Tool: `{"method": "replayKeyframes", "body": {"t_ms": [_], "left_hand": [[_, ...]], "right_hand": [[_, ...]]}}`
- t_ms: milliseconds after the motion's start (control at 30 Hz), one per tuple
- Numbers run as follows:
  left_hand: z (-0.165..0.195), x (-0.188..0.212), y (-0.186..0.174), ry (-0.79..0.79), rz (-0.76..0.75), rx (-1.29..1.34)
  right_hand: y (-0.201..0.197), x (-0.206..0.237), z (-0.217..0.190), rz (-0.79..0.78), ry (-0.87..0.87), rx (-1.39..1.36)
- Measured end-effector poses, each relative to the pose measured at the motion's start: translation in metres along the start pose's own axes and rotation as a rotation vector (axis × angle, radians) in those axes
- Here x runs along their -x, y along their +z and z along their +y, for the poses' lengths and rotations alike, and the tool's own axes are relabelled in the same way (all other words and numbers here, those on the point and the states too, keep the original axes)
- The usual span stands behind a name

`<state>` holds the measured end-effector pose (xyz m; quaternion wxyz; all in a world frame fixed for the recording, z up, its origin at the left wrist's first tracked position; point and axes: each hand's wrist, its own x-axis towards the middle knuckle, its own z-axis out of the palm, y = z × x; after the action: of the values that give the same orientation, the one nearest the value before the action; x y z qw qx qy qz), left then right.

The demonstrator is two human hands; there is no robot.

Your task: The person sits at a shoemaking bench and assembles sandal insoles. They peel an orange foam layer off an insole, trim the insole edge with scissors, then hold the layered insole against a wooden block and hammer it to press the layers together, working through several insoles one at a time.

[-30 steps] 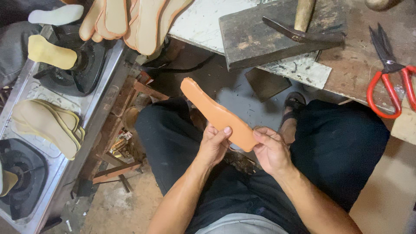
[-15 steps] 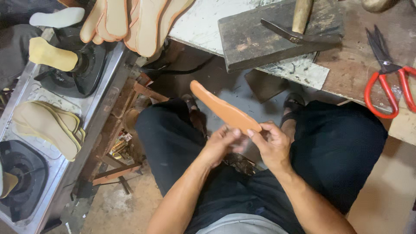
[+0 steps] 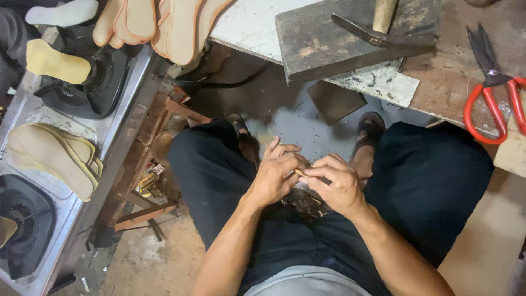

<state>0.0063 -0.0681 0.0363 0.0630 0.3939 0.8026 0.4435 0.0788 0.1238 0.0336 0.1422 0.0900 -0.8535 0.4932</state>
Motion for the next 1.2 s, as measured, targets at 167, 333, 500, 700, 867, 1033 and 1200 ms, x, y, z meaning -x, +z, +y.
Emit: {"method": "replayKeyframes", "body": {"t_ms": [167,333,500,700,867,1033,1200], "left_hand": [[-0.005,0.004,-0.003,0.034,0.011,0.003],[-0.001,0.004,-0.003,0.044,0.003,0.007],[0.0,0.005,0.0,-0.021,-0.027,0.067],[-0.003,0.005,0.001,-0.112,-0.056,0.035],[0.0,0.006,0.002,-0.041,-0.051,0.049],[-0.004,0.008,0.008,-0.023,-0.068,0.023],[-0.014,0.011,0.021,-0.125,-0.001,0.294]], "right_hand": [[0.006,0.006,0.013,-0.061,0.096,-0.264],[0.007,0.017,0.03,-0.133,0.253,-0.425],[0.004,0.015,0.035,-0.162,0.579,-0.832],[-0.001,0.004,0.003,-0.109,0.111,-0.18],[0.003,0.0,-0.001,-0.081,0.086,-0.115],[0.008,0.016,0.026,-0.124,0.25,-0.296],[0.013,0.025,0.056,0.067,0.678,-0.893]]}}
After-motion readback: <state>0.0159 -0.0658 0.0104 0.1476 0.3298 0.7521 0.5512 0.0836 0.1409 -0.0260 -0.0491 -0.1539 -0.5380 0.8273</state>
